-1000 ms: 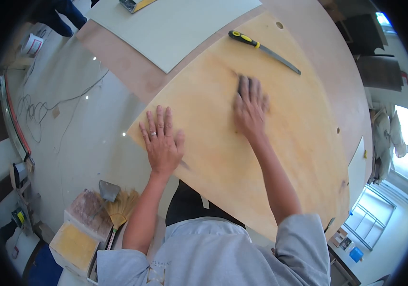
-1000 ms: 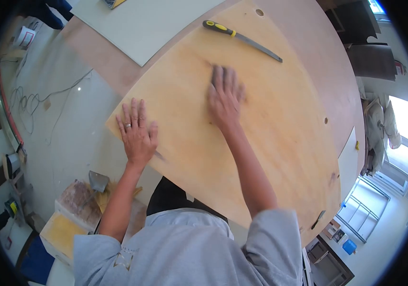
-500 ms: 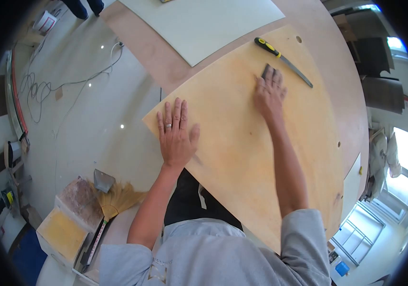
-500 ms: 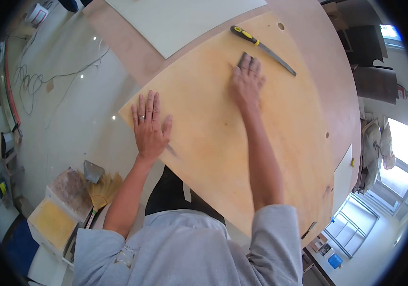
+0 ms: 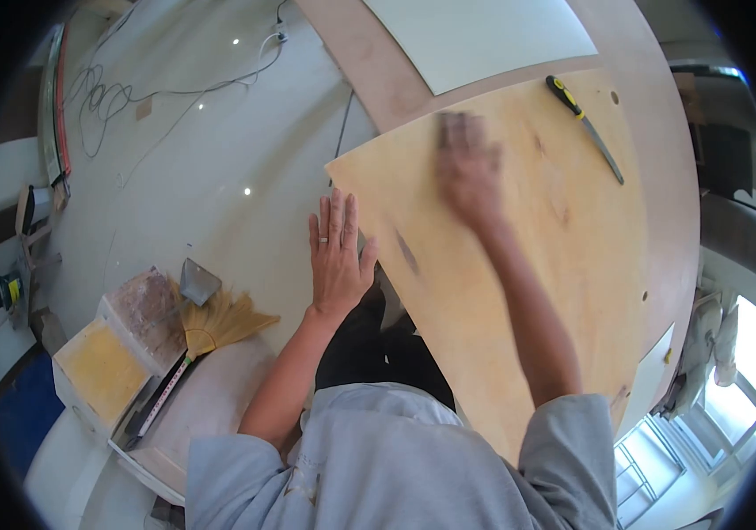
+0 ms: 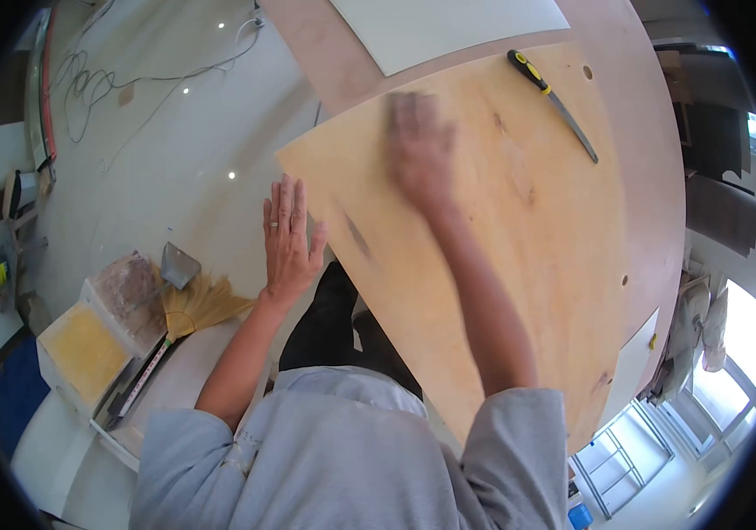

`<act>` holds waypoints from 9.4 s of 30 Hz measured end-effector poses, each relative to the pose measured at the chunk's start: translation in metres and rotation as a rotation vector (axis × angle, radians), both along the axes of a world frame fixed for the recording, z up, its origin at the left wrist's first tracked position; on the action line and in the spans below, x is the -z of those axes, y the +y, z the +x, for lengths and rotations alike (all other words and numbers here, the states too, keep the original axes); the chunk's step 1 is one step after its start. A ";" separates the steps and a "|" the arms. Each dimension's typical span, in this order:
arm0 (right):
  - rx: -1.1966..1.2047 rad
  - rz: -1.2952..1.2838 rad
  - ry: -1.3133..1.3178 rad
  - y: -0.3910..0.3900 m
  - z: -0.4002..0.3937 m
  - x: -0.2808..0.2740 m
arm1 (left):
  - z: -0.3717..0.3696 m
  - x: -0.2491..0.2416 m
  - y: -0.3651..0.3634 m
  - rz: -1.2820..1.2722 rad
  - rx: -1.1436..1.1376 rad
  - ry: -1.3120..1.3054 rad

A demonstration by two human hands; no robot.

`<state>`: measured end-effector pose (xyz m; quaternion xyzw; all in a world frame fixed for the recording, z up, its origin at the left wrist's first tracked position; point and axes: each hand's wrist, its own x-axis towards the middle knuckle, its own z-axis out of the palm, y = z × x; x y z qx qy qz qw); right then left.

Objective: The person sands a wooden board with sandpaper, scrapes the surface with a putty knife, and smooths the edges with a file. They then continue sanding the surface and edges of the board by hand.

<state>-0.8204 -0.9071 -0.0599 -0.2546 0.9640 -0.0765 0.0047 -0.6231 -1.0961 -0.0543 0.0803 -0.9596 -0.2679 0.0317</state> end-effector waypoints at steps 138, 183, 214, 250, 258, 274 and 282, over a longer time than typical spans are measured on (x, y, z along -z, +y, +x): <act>0.547 -0.163 0.024 0.197 -0.165 0.003 | -0.244 -0.017 0.083 -0.065 0.716 0.215; 0.357 0.096 -0.038 0.168 -0.199 -0.007 | -0.239 -0.005 0.060 0.220 0.613 0.289; 0.834 0.142 -0.050 0.449 -0.045 0.041 | -0.122 -0.012 0.058 0.231 0.626 0.319; 1.651 -1.021 0.198 0.205 0.430 -0.072 | 0.045 -0.003 0.212 -0.358 1.330 0.159; 2.085 -0.788 -0.007 0.074 0.638 -0.007 | 0.028 0.004 0.187 -0.301 1.437 0.212; 2.507 -0.899 -0.710 -0.439 0.819 0.201 | 0.060 0.025 0.230 -0.433 1.040 0.134; 3.020 -1.386 -0.017 -0.204 0.954 0.137 | 0.074 0.044 0.281 -0.586 0.681 0.092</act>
